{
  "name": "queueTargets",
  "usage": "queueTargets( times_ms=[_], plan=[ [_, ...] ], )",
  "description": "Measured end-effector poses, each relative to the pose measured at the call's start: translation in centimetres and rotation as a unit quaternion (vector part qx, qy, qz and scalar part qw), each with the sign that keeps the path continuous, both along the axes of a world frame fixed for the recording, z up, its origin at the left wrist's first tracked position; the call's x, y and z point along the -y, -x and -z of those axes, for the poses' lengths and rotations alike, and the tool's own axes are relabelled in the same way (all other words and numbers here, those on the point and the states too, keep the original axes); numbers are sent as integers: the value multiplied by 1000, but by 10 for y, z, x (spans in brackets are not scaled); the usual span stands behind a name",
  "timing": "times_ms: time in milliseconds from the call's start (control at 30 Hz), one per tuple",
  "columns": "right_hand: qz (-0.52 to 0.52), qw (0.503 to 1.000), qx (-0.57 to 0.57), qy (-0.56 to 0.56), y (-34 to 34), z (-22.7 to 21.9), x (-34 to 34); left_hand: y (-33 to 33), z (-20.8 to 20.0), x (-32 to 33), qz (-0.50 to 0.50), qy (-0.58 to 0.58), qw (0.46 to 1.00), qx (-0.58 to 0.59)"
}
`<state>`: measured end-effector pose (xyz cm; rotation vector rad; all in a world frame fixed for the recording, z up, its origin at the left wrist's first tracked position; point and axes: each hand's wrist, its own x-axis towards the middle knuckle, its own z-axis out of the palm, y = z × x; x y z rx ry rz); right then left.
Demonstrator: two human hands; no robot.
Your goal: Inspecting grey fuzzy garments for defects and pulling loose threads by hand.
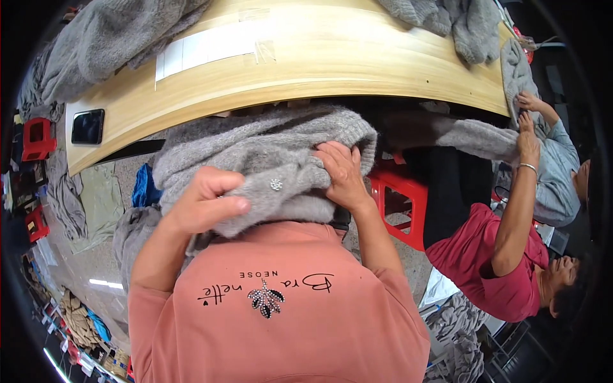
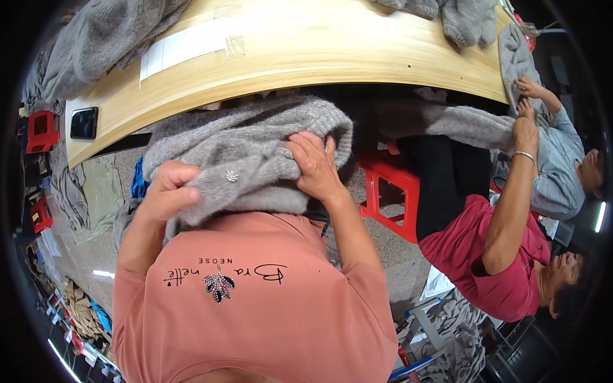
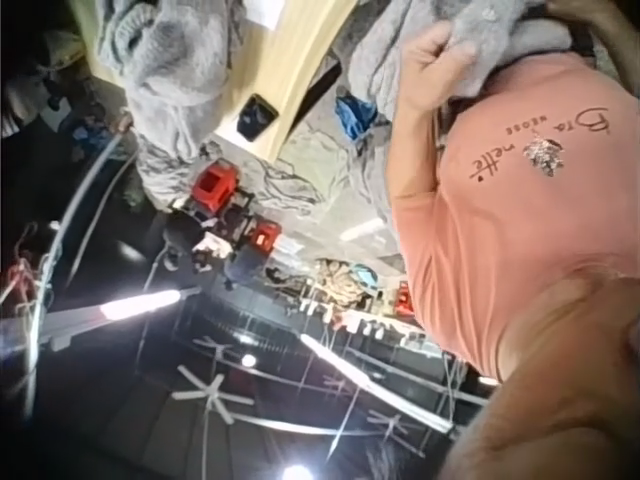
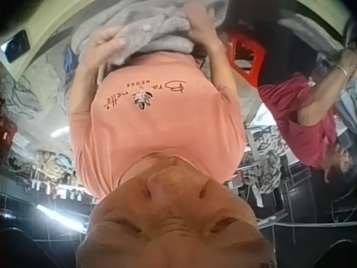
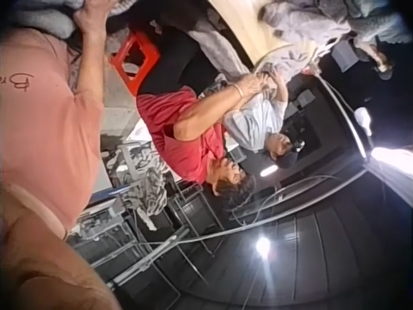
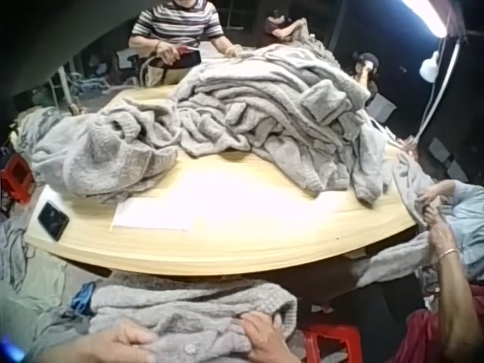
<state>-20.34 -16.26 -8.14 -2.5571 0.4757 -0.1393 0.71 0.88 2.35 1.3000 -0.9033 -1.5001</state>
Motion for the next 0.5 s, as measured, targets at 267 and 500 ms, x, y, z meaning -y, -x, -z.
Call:
queueTargets(
  times_ms=[267,500],
  plan=[
    [230,917,295,-137,19,14,16,14,25,-48,-70,-38,856,511],
    [420,766,482,-71,57,-1,61,1,-3,-64,-22,-111,967,227]
  ],
)
